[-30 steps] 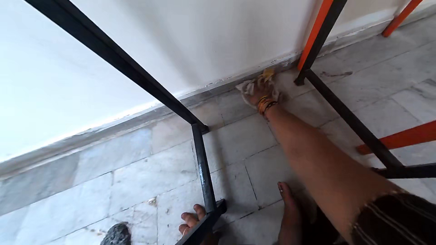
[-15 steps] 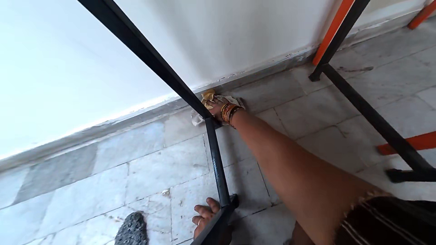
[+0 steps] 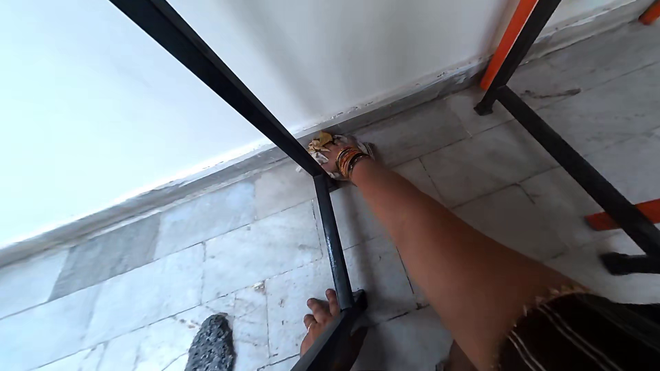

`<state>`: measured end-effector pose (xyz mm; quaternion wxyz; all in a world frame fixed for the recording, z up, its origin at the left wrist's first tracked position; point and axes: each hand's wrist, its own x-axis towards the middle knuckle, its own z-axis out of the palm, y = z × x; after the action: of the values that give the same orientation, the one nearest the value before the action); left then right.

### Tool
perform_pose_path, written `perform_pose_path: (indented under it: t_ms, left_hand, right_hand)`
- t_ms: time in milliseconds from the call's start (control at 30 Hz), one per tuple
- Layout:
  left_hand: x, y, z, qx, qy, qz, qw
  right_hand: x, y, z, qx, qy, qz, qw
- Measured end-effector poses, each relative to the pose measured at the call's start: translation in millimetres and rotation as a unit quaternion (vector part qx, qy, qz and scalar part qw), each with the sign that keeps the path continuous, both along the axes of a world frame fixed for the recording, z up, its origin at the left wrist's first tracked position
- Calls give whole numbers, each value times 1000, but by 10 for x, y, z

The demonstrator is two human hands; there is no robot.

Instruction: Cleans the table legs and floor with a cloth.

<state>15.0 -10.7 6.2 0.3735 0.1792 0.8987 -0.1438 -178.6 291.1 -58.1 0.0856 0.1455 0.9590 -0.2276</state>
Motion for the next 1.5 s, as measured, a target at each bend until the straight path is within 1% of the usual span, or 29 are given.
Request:
perform_pose_path:
  t_ms: [100,167,300,400,500,567,633,733,800,833,867,933,1000,1067,1200,1300,1367,1433,1500]
  left_hand:
    - [-123,-42,103,7,-45,-11,999]
    - [-168,-51,145,6,-63,-13,998]
    - [-237,-128,119,25,-68,-20,997]
    - [-238,-105,135,15,-70,-23,997]
    - [-249,-80,141,9,-74,-15,997]
    - [-246,-57,137,6,-77,-8,997]
    - [-244,-33,134,-3,-79,-14,997]
    - [-208,89,284,-44,-104,-44,993]
    - [-131,187,391,-53,-115,-39,991]
    - [-69,246,442,-58,-112,-35,991]
    - [-15,307,487,-67,-109,-29,991]
    - [15,340,459,-76,-106,-24,991]
    - [-8,262,266,-86,-94,-35,991]
    - [-20,226,172,-87,-89,-29,992]
    - [-46,210,143,-94,-93,-50,990]
    - [-27,213,123,-97,-85,-39,991]
    - [11,233,123,-96,-74,-19,992]
    - [29,250,126,-103,-73,-21,992]
    - [27,248,138,-102,-79,-31,991]
  right_hand:
    - [9,227,-84,1,8,13,1000]
    - [118,369,-81,11,8,19,1000]
    - [506,707,-58,44,40,2,998]
    - [825,1053,-128,60,54,-35,996]
    - [1170,1377,-201,76,58,-103,990]
    - [1423,1544,-198,79,51,-168,981]
    - [1654,1696,-226,88,53,-252,962]
    - [1904,1823,-266,98,62,-376,920]
    - [1950,1800,-275,104,55,-419,900]
    - [1948,1756,-275,100,54,-426,898]
    - [1936,1694,-278,91,55,-423,900]
    - [1922,1507,-258,86,58,-388,916]
    - [1884,1239,-235,92,66,-340,934]
    - [1778,922,-216,97,63,-290,950]
    - [1295,244,-218,76,70,-168,980]
    - [828,-170,-81,2,49,-68,996]
    - [578,-311,59,-39,18,-23,999]
    - [458,-330,168,-43,-15,11,999]
    - [453,-291,170,-30,-25,33,999]
